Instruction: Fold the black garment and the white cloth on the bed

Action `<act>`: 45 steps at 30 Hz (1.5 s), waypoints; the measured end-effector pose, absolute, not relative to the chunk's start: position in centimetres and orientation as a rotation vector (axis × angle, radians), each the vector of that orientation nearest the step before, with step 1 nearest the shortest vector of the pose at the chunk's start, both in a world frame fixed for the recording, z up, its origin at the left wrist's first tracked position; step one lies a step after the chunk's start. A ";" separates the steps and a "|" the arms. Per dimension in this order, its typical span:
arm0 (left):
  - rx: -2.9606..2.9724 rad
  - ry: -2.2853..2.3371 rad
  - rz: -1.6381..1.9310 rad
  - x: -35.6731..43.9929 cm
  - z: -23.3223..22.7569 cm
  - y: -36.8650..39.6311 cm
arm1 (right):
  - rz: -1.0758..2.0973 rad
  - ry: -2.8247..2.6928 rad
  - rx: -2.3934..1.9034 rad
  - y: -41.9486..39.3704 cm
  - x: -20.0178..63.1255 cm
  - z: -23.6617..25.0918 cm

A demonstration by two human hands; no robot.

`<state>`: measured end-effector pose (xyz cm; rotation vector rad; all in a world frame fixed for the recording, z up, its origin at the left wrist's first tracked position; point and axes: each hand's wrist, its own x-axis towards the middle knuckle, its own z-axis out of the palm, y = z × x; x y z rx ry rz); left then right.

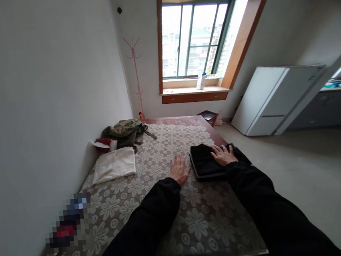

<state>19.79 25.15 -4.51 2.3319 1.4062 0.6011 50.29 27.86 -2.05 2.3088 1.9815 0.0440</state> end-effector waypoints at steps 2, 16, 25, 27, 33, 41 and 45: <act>2.280 1.540 0.623 13.3 -4.4 26.0 | 0.061 1.979 2.323 27.7 50.1 -1.8; 2.099 1.951 0.568 -8.6 -5.3 25.3 | 0.097 2.785 2.193 21.3 29.9 -3.4; 2.055 2.049 0.609 -13.0 -2.2 24.7 | -0.681 3.041 1.709 14.3 19.2 -8.0; 2.049 2.114 0.607 -15.4 -1.9 22.5 | -0.612 3.094 1.667 13.9 19.3 -8.4; 1.890 2.392 0.424 -24.1 -2.3 12.9 | -0.638 3.158 1.698 13.7 19.7 -8.8; 1.732 2.395 0.228 -25.9 -1.2 9.2 | -0.829 3.144 1.775 13.9 19.6 -8.3; 1.770 2.317 0.215 -26.2 -0.6 9.3 | -0.852 3.153 1.771 13.6 19.6 -8.1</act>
